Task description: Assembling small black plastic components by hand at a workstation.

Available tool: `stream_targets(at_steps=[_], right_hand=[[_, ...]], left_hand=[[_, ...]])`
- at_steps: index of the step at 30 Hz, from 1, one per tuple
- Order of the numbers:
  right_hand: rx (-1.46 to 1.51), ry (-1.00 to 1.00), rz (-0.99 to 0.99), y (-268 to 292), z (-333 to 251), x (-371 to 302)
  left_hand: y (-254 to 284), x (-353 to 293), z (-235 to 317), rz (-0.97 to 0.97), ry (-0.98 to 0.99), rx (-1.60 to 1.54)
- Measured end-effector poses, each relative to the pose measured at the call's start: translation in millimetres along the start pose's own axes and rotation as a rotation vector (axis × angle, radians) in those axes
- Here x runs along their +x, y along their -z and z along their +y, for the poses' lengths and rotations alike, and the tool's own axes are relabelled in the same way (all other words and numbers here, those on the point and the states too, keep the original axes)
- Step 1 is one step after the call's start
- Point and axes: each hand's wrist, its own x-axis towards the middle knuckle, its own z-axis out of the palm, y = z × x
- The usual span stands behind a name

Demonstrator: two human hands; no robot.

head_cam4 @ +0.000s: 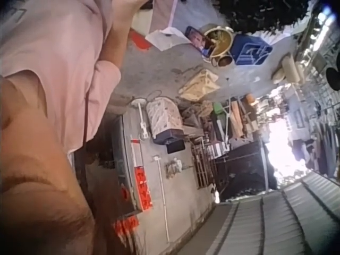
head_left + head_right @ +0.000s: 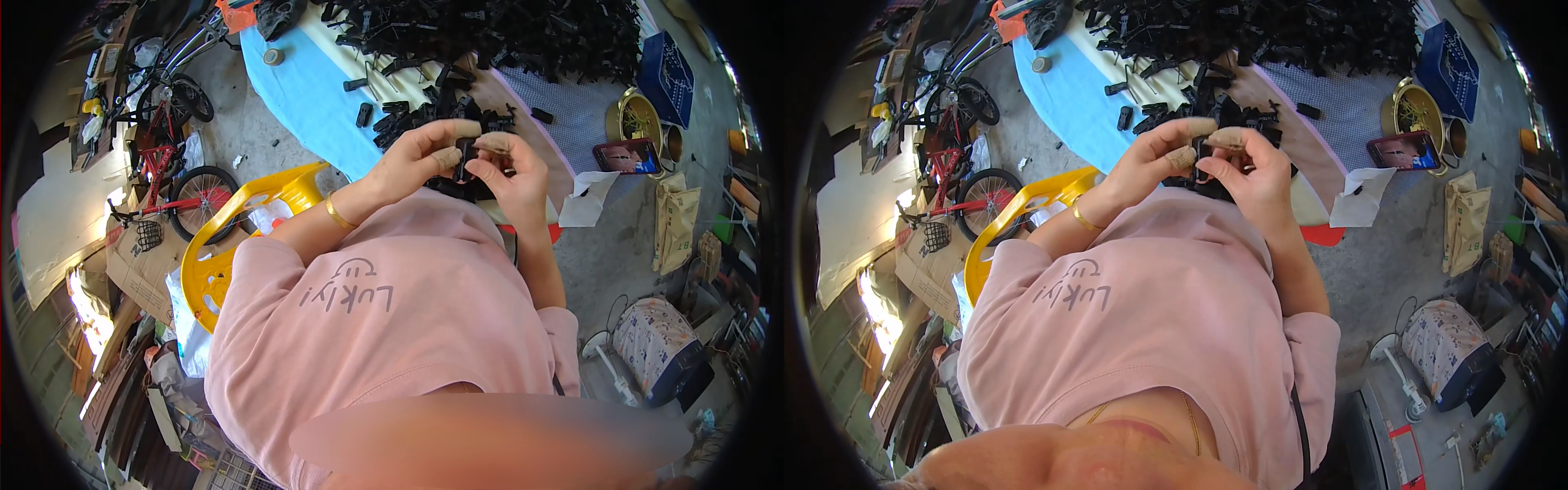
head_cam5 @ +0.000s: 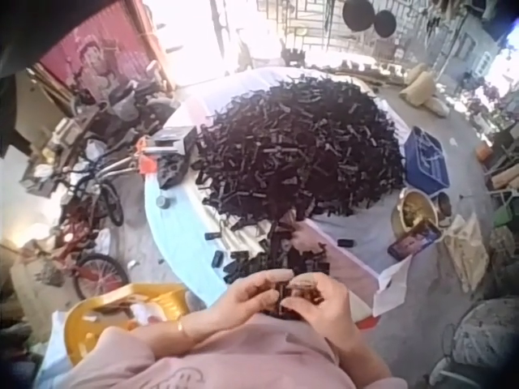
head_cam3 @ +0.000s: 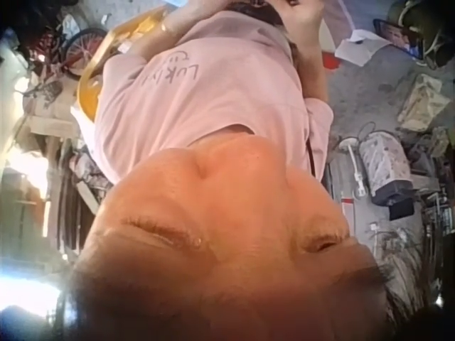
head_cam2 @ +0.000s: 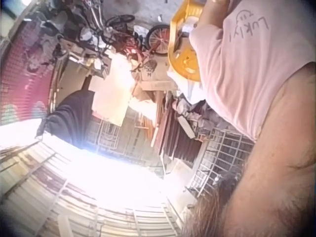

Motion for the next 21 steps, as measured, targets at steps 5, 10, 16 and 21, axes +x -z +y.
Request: stream_targets(at_steps=[5, 10, 16, 21], right_hand=[[0.003, -0.065, 0.051, -7, 12, 5], [0.223, -0.203, -0.035, -7, 12, 1], [0.219, -0.267, -0.135, -5, 8, -3], [0.191, -0.246, -0.133, -8, 5, -3]], left_hand=[[-3, -5, 2, -0.059, -0.108, 0.206], [-4, -2, -12, 0.109, -0.165, 0.182], [-3, -1, -9, 0.157, -0.205, 0.071], [-4, -4, -10, 0.136, -0.209, 0.115]])
